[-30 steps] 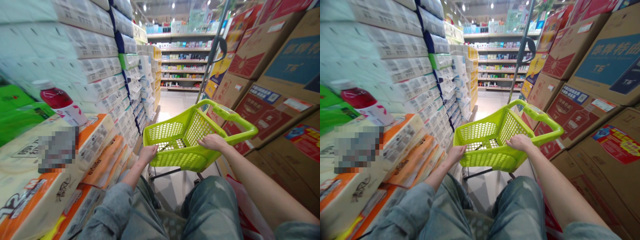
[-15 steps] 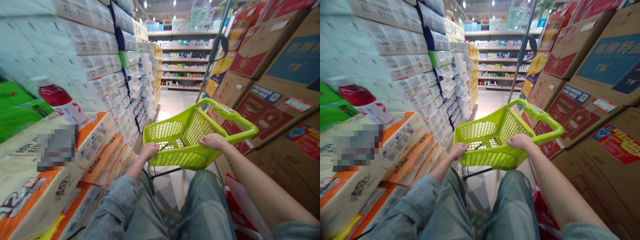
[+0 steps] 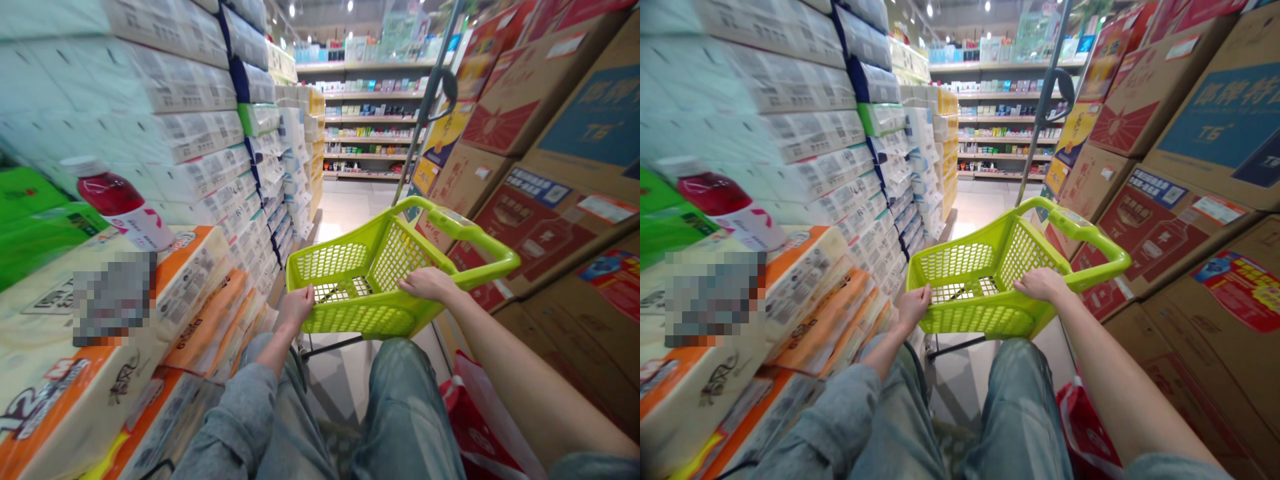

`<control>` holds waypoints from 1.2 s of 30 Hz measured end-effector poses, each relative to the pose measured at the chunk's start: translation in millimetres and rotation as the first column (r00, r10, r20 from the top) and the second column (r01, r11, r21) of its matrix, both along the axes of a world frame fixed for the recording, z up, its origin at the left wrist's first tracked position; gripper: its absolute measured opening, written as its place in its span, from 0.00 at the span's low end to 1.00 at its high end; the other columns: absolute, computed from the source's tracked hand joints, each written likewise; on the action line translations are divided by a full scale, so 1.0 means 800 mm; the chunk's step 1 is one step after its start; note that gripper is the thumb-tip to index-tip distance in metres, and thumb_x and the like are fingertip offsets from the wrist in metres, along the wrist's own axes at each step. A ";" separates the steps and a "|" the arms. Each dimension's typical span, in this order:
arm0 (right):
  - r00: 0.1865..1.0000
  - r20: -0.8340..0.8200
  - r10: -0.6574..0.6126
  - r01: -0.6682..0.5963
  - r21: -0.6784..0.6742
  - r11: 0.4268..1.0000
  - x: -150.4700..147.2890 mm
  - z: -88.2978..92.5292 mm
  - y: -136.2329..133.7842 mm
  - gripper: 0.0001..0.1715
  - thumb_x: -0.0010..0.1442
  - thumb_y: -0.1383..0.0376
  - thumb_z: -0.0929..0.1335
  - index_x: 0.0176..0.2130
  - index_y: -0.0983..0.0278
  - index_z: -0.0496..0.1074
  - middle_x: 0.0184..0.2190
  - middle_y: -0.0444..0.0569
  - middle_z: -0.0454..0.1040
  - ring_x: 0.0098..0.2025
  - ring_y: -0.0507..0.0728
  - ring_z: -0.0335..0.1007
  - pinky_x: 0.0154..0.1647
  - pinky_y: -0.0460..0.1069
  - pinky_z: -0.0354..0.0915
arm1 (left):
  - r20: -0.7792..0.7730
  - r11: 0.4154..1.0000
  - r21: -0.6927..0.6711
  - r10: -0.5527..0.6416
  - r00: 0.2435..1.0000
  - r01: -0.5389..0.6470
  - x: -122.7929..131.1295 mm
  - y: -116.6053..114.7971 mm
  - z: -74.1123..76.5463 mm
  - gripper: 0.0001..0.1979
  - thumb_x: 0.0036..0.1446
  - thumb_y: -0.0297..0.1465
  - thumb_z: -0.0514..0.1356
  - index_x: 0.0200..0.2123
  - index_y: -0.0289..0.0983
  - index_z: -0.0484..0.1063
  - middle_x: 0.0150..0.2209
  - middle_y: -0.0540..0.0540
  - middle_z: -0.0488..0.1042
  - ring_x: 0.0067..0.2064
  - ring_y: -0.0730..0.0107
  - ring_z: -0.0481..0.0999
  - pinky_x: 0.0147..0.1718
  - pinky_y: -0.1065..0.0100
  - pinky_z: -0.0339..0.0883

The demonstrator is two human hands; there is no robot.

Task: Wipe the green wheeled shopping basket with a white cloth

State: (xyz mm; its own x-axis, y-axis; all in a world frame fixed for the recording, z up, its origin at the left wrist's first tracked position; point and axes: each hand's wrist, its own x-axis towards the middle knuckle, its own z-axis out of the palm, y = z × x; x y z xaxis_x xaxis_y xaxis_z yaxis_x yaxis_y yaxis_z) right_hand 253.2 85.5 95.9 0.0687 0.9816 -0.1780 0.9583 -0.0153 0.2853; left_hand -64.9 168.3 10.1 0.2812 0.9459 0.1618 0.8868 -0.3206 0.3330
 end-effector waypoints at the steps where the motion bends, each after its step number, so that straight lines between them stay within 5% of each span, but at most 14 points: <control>1: 1.000 -0.002 0.004 -0.004 -0.002 1.000 0.000 0.000 0.001 0.39 0.62 0.49 0.50 0.32 0.67 0.78 0.33 0.61 0.77 0.37 0.62 0.74 0.35 0.51 0.64 | 0.034 0.999 0.038 0.017 0.999 -0.018 0.000 -0.004 -0.004 0.30 0.64 0.40 0.35 0.24 0.37 0.71 0.28 0.45 0.75 0.32 0.70 0.72 0.29 0.70 0.54; 7: 0.999 0.008 0.034 -0.034 -0.006 0.999 0.000 0.001 0.003 0.38 0.62 0.50 0.50 0.31 0.67 0.78 0.32 0.61 0.77 0.36 0.63 0.74 0.35 0.52 0.64 | 0.185 0.978 0.199 -0.094 0.978 0.057 -0.004 -0.013 -0.020 0.22 0.64 0.36 0.38 0.29 0.37 0.68 0.31 0.45 0.73 0.37 0.68 0.70 0.38 0.69 0.58; 14: 1.000 0.007 0.014 -0.014 0.010 1.000 -0.002 -0.001 0.007 0.38 0.62 0.51 0.50 0.31 0.67 0.78 0.32 0.61 0.77 0.36 0.62 0.74 0.34 0.51 0.64 | 0.372 0.986 0.165 -0.096 0.923 0.037 -0.003 -0.003 -0.006 0.13 0.60 0.39 0.49 0.40 0.36 0.65 0.38 0.44 0.70 0.42 0.64 0.70 0.43 0.64 0.62; 17: 1.000 0.004 0.013 -0.013 0.018 1.000 -0.004 -0.001 0.011 0.37 0.62 0.51 0.50 0.31 0.67 0.78 0.32 0.61 0.77 0.37 0.62 0.74 0.36 0.50 0.64 | 0.430 0.958 0.260 -0.225 0.874 0.119 0.019 -0.016 -0.003 0.14 0.58 0.34 0.51 0.46 0.34 0.62 0.43 0.40 0.68 0.47 0.64 0.68 0.47 0.63 0.62; 21: 1.000 -0.004 -0.001 0.001 0.050 0.999 -0.013 -0.003 0.016 0.37 0.62 0.51 0.50 0.32 0.68 0.78 0.34 0.61 0.77 0.38 0.62 0.74 0.37 0.51 0.64 | 0.263 0.874 0.313 -0.455 0.851 0.371 0.065 -0.039 -0.007 0.18 0.56 0.24 0.49 0.51 0.33 0.63 0.48 0.38 0.67 0.52 0.61 0.65 0.53 0.59 0.58; 25: 1.000 -0.020 0.016 -0.015 0.074 0.997 -0.021 -0.003 0.021 0.38 0.63 0.51 0.49 0.32 0.67 0.78 0.34 0.61 0.77 0.38 0.63 0.74 0.36 0.52 0.64 | 0.098 0.861 0.297 -0.457 0.884 0.412 0.091 -0.046 -0.006 0.21 0.56 0.24 0.49 0.55 0.33 0.61 0.53 0.37 0.66 0.56 0.57 0.61 0.57 0.54 0.51; 31: 0.999 -0.010 0.050 -0.049 0.080 0.996 -0.021 -0.003 0.026 0.40 0.63 0.51 0.48 0.31 0.68 0.78 0.32 0.60 0.77 0.37 0.62 0.74 0.35 0.51 0.64 | 0.219 0.834 0.175 -0.551 0.805 0.523 0.077 -0.020 0.012 0.24 0.61 0.31 0.45 0.59 0.31 0.53 0.57 0.38 0.63 0.57 0.63 0.61 0.57 0.60 0.54; 33: 0.999 0.001 0.047 -0.047 0.083 0.995 -0.020 -0.003 0.028 0.40 0.63 0.50 0.48 0.32 0.68 0.78 0.33 0.60 0.77 0.37 0.62 0.74 0.35 0.51 0.64 | 0.239 0.866 0.137 -0.501 0.832 0.482 0.069 -0.010 0.014 0.23 0.61 0.29 0.43 0.59 0.31 0.53 0.56 0.37 0.63 0.57 0.65 0.62 0.55 0.62 0.57; 36: 0.999 0.001 0.045 -0.045 0.059 0.997 -0.021 -0.002 0.030 0.40 0.63 0.51 0.48 0.32 0.67 0.78 0.33 0.60 0.77 0.38 0.61 0.74 0.37 0.51 0.64 | 0.060 0.901 0.066 -0.433 0.900 0.429 0.061 -0.002 0.015 0.18 0.61 0.33 0.48 0.53 0.33 0.61 0.50 0.38 0.69 0.52 0.62 0.67 0.51 0.62 0.59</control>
